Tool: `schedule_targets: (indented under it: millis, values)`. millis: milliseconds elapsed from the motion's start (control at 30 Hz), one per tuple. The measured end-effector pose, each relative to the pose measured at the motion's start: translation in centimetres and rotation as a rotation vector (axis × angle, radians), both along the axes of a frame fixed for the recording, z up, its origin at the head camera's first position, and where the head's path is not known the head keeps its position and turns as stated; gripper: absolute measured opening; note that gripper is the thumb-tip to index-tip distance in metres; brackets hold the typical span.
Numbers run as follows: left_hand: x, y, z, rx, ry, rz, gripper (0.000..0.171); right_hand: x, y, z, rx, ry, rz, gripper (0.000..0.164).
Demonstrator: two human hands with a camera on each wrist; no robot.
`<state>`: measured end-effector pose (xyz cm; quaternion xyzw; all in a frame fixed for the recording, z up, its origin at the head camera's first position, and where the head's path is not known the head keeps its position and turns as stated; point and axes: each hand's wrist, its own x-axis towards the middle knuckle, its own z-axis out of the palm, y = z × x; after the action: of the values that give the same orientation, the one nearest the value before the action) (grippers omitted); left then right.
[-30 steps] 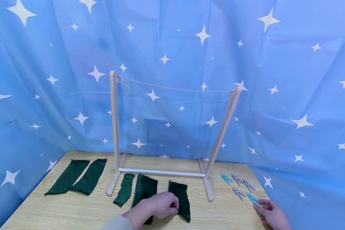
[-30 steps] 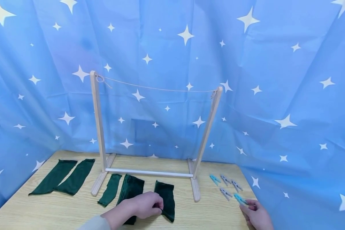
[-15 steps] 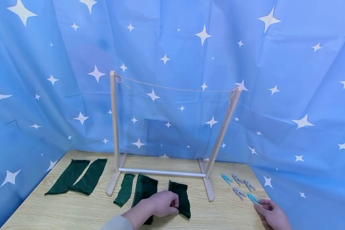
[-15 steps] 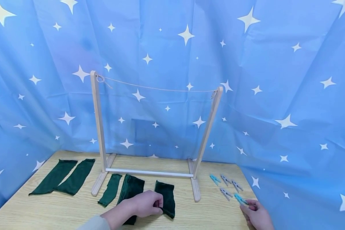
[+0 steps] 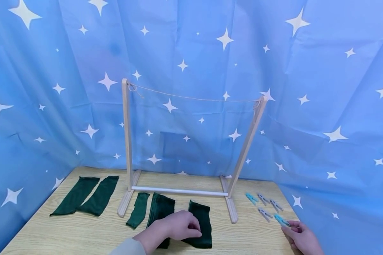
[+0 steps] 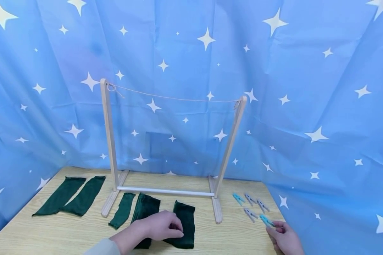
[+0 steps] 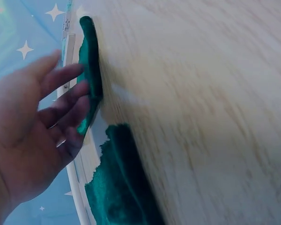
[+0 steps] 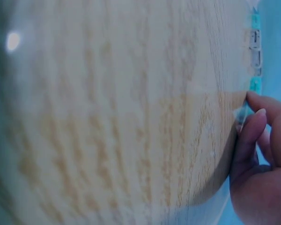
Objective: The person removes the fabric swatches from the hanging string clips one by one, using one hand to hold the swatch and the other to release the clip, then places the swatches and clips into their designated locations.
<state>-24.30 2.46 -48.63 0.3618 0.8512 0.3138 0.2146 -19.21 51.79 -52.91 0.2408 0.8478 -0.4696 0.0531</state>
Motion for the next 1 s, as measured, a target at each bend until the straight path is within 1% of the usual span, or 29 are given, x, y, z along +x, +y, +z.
schedule_targets:
  millis: [33,100,167,200,233,300,467,667,800,867,933,1000]
  values:
    - [-0.1,0.1,0.0,-0.033,0.033,0.011,0.018,0.0,0.0,0.0,0.002,0.0,0.004,0.087]
    - [-0.2,0.2,0.0,-0.128,0.104,0.047,0.041,-0.1,0.1,-0.1,0.0,0.001,0.007,0.087]
    - [-0.3,0.3,0.0,-0.21,0.125,0.084,0.059,-0.2,0.2,-0.2,-0.008,0.003,0.006,0.086]
    - [-0.3,0.3,-0.1,-0.244,0.134,0.099,0.065,-0.3,0.2,-0.3,-0.014,0.004,0.005,0.086]
    - [-0.3,0.4,-0.1,-0.27,0.142,0.114,0.068,-0.3,0.2,-0.3,-0.019,0.006,0.004,0.085]
    - [-0.4,0.4,-0.2,-0.292,0.142,0.139,0.07,-0.3,0.1,-0.3,-0.027,0.007,-0.002,0.083]
    - [-0.5,0.4,-0.6,-0.285,0.133,0.18,0.071,-0.2,-0.3,-0.1,-0.024,0.009,-0.013,0.079]
    - [-0.5,0.3,-0.9,-0.275,0.126,0.184,0.07,0.0,-0.7,0.1,-0.012,0.004,-0.013,0.075]
    - [-0.6,0.4,-1.1,-0.258,0.119,0.181,0.07,-0.1,-0.5,0.2,-0.014,0.002,-0.014,0.076]
    - [-0.6,0.4,-1.1,-0.24,0.1,0.185,0.07,-0.2,-0.3,0.2,-0.017,0.002,-0.019,0.077]
    - [-0.5,0.3,-1.1,-0.206,0.066,0.194,0.068,-0.2,-0.1,0.0,-0.02,-0.001,-0.018,0.079]
    - [-0.4,0.0,-1.3,-0.145,0.027,0.206,0.065,0.0,0.0,-0.3,-0.014,-0.022,-0.017,0.084]
